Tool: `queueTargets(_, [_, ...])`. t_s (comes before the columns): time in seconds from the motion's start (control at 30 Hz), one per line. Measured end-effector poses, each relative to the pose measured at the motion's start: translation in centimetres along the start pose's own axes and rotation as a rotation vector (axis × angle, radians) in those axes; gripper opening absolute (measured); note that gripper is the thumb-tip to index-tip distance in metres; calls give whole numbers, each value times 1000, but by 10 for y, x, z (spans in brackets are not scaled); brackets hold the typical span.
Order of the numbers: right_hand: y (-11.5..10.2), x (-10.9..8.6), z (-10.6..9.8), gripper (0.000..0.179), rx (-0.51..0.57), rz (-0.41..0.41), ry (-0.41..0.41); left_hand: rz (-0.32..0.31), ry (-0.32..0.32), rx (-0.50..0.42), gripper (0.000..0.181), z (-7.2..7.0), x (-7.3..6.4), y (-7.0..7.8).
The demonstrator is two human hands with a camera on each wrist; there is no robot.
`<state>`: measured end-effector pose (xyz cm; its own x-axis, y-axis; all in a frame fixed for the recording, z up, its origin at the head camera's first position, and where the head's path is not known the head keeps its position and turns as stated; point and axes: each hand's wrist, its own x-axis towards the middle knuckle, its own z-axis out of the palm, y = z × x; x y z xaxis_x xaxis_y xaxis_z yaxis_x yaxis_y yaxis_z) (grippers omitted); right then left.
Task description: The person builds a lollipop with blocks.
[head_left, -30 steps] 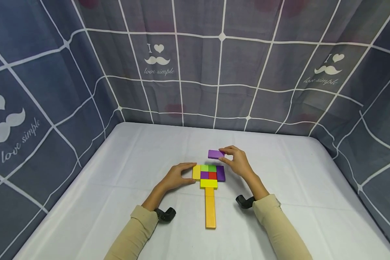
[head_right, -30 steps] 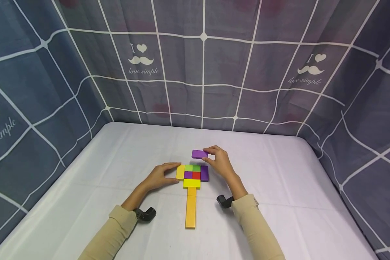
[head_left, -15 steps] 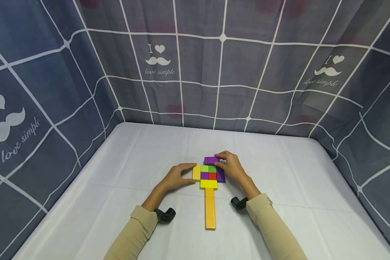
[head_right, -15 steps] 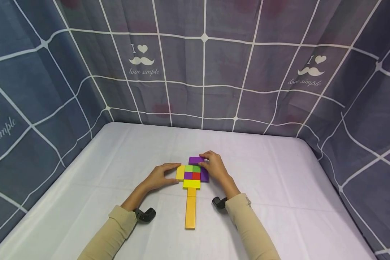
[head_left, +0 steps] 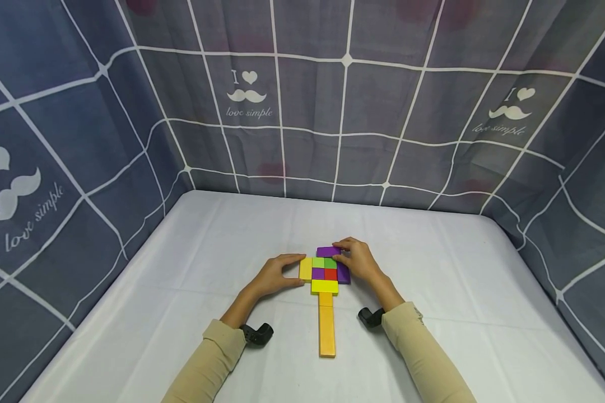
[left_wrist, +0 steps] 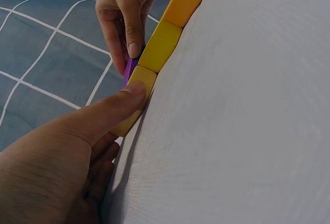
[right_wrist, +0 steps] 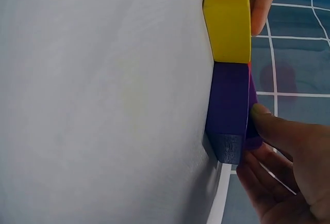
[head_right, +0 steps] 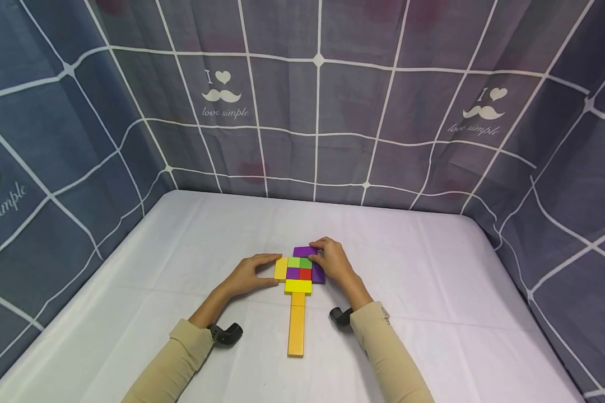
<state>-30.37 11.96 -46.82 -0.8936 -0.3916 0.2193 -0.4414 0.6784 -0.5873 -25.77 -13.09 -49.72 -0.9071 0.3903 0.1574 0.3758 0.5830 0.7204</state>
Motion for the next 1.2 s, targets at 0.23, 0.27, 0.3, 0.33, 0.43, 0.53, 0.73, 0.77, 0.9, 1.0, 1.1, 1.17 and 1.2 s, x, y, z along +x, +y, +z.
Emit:
queueTargets(0.23, [2, 0, 0, 30, 0, -50, -37, -3, -1, 4, 63, 0, -1, 0])
queueTargets(0.27, [2, 0, 0, 30, -6, -54, -43, -5, -1, 4, 63, 0, -1, 0])
queueTargets(0.3, [2, 0, 0, 30, -9, -55, -50, -6, -1, 6, 63, 0, -1, 0])
queueTargets(0.33, [3, 0, 0, 30, -14, -57, -57, -8, -2, 5, 63, 0, 0, 0])
queueTargets(0.43, [3, 0, 0, 30, -25, -59, -77, -8, -1, 4, 64, 0, 0, 0])
queueTargets(0.53, [2, 0, 0, 31, -26, -52, -94, -8, 0, 0, 65, 0, 0, 0])
queueTargets(0.73, [2, 0, 0, 31, -22, -45, -101, -10, 1, 3, 65, 0, -1, 0])
queueTargets(0.77, [2, -1, 0, 31, -22, -46, -102, -12, 0, 5, 65, 0, 0, 0])
queueTargets(0.9, [2, -1, 0, 31, -23, -43, -109, -21, -5, 4, 65, 0, -1, 0])
queueTargets(1.0, [2, -2, 0, 31, -28, -43, -111, -23, -7, 4, 65, 0, -1, 1])
queueTargets(1.1, [2, -3, 0, 31, -17, -42, -105, -20, -8, 8, 65, 0, -1, 2])
queueTargets(1.17, [2, -3, 0, 31, -6, -53, -94, -18, -10, 5, 65, 0, -1, 2])
queueTargets(1.2, [2, -3, 0, 31, -1, -60, -88, -12, -10, 6, 65, -1, -1, 2])
